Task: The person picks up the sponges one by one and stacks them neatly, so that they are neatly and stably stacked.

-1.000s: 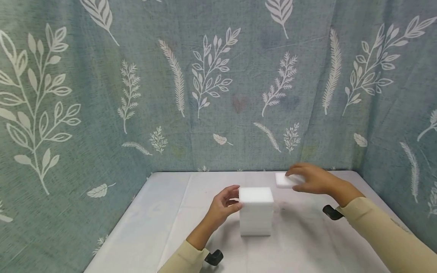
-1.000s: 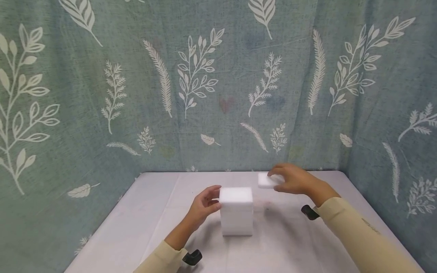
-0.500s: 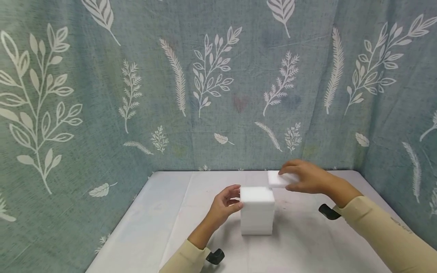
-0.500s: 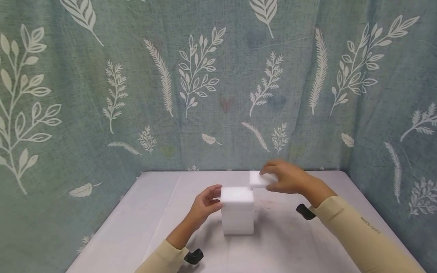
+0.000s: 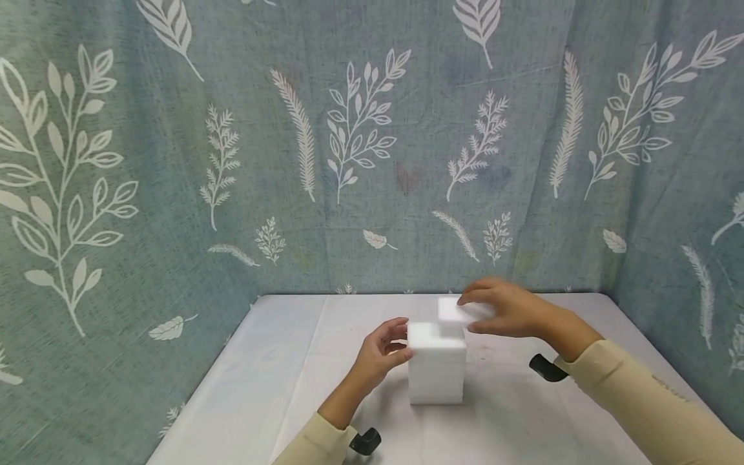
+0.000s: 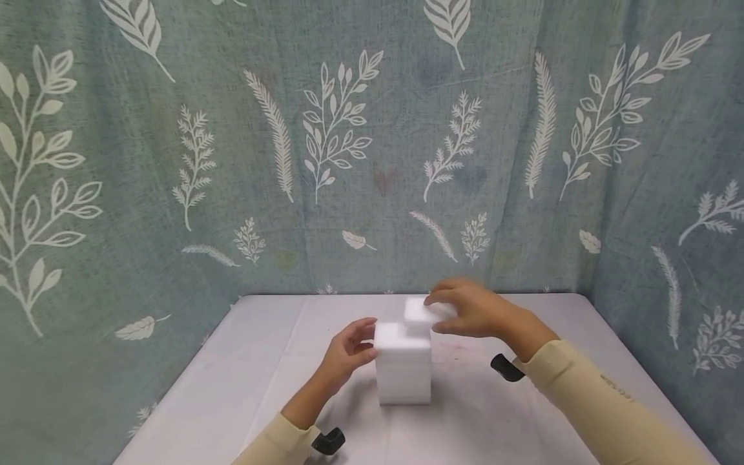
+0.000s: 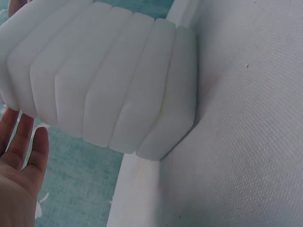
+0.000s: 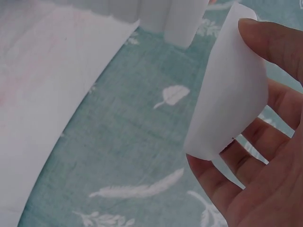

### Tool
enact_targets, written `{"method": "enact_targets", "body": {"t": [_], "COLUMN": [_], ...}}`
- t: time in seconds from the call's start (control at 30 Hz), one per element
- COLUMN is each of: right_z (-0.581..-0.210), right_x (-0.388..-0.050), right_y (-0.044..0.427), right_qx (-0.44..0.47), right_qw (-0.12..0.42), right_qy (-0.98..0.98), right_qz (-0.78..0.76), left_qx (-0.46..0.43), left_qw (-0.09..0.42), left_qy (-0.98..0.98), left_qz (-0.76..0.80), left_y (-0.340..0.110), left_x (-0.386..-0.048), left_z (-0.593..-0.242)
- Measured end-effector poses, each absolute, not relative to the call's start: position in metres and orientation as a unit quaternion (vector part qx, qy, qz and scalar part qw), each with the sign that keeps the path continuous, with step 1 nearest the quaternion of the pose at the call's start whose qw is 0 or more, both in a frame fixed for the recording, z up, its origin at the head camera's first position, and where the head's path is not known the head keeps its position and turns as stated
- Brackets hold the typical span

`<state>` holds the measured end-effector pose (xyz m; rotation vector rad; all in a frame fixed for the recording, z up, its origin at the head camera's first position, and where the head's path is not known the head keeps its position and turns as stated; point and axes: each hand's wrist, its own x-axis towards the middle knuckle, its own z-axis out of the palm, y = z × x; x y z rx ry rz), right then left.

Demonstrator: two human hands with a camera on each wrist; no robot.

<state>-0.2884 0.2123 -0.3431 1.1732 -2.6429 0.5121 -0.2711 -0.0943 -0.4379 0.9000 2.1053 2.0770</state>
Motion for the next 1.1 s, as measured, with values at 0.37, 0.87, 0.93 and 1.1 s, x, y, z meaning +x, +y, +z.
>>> {"method": "enact_targets", "body": {"t": [0.37, 0.87, 0.93, 1.1], "right_z": [-0.347, -0.355, -0.356, -0.357], "right_x": [-0.283, -0.282, -0.282, -0.281], "right_y": [0.190, 0.176, 0.174, 0.170], "right_qx": [0.421, 0.439, 0.439, 0.445], "right_qw": [0.089, 0.090, 0.088, 0.092], "right_qy": [-0.886, -0.872, -0.872, -0.868], "right_qz": [0.175, 0.197, 0.198, 0.198], "left_qx": [0.283, 0.277, 0.277, 0.287], "left_qw": [0.014, 0.012, 0.017, 0.019], "left_qy": [0.693, 0.694, 0.694, 0.694], "left_qz": [0.663, 0.665, 0.665, 0.660], "left_y": [-0.095, -0.094, -0.093, -0.093], "left_x": [-0.290, -0.292, -0.290, -0.277], "left_z": [-0.462, -0.467, -0.464, -0.446]}}
